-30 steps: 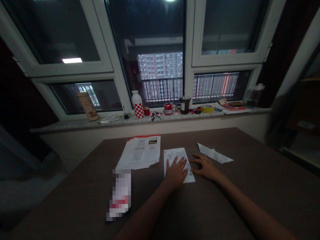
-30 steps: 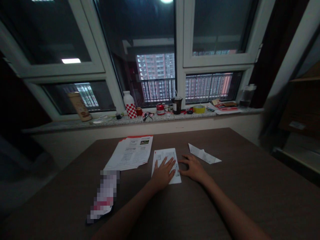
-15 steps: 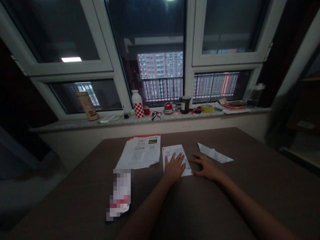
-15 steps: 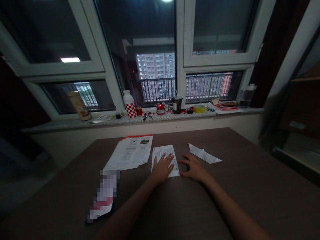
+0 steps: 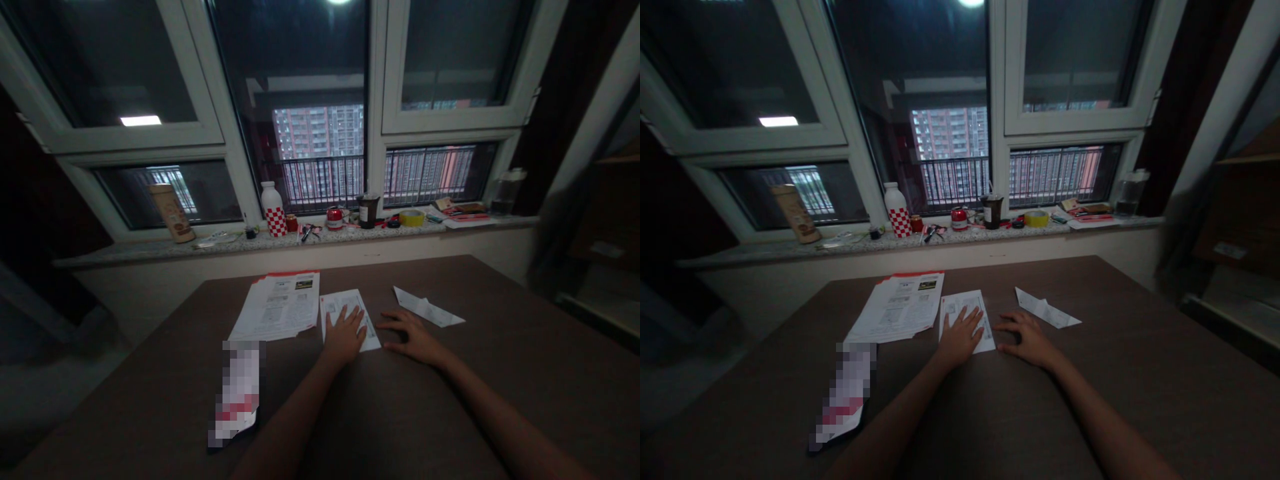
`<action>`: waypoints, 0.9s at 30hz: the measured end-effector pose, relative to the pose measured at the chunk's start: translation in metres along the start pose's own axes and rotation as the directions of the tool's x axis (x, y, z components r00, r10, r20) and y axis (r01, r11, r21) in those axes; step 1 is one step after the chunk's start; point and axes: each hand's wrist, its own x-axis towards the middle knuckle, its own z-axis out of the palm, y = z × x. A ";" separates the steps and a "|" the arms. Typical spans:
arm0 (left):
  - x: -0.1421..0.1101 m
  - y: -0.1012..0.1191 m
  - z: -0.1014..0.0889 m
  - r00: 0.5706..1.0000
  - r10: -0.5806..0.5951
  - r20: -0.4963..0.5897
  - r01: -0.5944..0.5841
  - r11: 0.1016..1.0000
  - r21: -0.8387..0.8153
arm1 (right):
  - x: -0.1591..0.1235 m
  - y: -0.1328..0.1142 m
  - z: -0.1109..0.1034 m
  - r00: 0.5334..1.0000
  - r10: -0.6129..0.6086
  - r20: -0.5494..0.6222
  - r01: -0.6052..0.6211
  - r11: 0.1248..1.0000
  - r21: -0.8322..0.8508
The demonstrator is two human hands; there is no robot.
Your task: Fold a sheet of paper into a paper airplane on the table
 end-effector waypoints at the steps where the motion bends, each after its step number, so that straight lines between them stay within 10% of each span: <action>1: -0.001 0.000 0.000 1.000 0.005 0.004 -0.005 1.000 -0.003 | 0.000 0.000 0.001 1.000 -0.010 -0.011 0.010 1.000 0.018; 27: -0.022 0.015 -0.018 0.996 0.070 0.050 -0.064 0.991 -0.120 | 0.010 0.002 0.015 0.992 -0.020 -0.121 0.022 1.000 0.021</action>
